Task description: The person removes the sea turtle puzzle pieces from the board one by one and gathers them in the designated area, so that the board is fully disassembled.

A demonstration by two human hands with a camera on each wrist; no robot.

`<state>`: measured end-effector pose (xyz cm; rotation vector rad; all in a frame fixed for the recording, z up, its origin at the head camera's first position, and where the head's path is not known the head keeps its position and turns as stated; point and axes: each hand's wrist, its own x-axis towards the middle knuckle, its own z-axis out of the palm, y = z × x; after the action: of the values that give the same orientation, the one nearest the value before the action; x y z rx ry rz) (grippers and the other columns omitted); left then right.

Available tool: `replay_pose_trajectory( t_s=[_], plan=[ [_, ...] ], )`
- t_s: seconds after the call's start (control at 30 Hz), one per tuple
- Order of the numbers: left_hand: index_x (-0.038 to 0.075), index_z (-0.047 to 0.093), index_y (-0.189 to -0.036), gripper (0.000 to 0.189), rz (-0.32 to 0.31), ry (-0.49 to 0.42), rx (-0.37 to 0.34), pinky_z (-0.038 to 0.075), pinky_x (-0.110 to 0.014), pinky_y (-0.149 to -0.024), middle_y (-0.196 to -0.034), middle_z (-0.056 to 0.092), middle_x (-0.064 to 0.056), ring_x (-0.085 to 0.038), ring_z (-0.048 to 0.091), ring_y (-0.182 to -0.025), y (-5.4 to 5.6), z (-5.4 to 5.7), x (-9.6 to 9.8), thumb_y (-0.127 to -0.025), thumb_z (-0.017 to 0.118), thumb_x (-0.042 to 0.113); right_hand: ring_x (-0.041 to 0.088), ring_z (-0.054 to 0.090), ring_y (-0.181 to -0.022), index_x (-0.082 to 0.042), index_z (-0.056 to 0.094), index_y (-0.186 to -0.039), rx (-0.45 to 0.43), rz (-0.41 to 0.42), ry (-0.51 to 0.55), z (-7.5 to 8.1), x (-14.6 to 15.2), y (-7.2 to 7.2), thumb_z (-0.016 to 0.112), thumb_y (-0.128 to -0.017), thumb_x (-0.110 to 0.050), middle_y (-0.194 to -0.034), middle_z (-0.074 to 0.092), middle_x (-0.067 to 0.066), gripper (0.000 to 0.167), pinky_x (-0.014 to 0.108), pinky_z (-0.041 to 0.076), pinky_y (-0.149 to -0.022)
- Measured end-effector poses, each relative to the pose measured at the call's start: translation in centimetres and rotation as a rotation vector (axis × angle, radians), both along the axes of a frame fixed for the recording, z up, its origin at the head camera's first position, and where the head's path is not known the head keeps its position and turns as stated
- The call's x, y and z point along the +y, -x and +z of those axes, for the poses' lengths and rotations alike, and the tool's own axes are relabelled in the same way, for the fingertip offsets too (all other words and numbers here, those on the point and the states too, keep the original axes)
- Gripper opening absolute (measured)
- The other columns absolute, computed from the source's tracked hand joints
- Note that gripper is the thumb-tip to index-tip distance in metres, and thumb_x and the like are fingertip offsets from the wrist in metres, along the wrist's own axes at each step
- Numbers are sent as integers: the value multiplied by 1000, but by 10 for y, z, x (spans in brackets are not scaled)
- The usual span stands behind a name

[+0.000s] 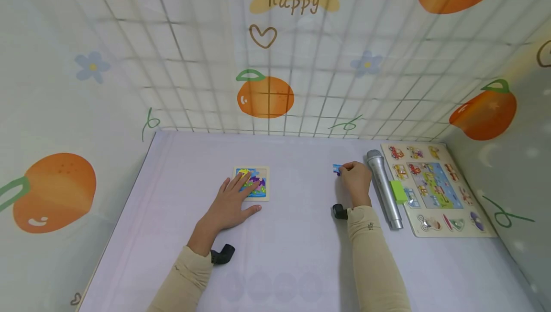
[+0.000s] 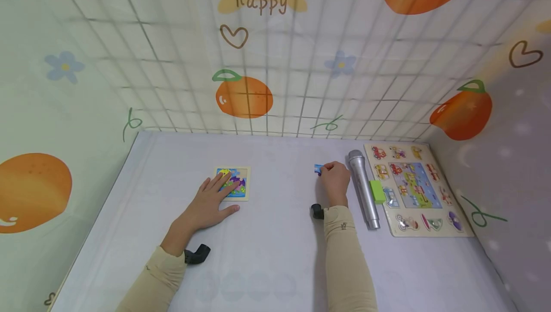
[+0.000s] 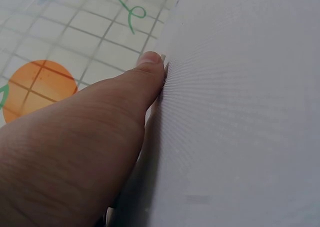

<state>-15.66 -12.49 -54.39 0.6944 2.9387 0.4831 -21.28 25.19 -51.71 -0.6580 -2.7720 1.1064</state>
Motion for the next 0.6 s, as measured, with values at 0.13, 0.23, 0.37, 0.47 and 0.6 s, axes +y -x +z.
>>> replay_pose_trajectory(
  t_s=[0.13,0.23,0.37,0.47,0.6],
  plan=[
    [29,38,-159,74,13,-2,-28,8,-57,-129,-172,16,-8,-30,11,-161,-1,0,0,-96,55,65,31,62,-96,-1,73,-108,6,-9,12,0,-1,-2,65,-99,-20,-104,71,17,23,35,50,-76],
    [30,38,-159,74,16,3,-50,6,-57,-129,-173,13,-10,-30,10,-161,0,0,0,-96,55,66,31,64,-93,0,73,-108,27,-9,16,-1,-4,-4,65,-99,-18,-103,73,19,22,33,50,-74],
    [30,38,-159,75,17,-3,-63,6,-57,-129,-173,10,-11,-30,8,-161,0,0,-1,-96,55,66,31,67,-90,0,74,-107,63,1,23,-2,-16,-7,66,-98,-18,-101,75,19,22,29,49,-70],
    [30,38,-159,75,19,-12,-59,6,-57,-129,-173,11,-12,-30,9,-161,0,1,-1,-95,56,66,30,67,-89,-2,75,-107,69,21,43,-1,-33,-8,66,-98,-19,-100,76,17,22,30,49,-70],
    [31,38,-159,75,26,-26,-58,8,-58,-129,-173,9,-14,-33,8,-161,0,1,-1,-95,57,66,29,67,-90,-4,77,-108,53,83,76,5,-62,-9,67,-98,-22,-100,76,15,22,33,52,-73]
  ],
)
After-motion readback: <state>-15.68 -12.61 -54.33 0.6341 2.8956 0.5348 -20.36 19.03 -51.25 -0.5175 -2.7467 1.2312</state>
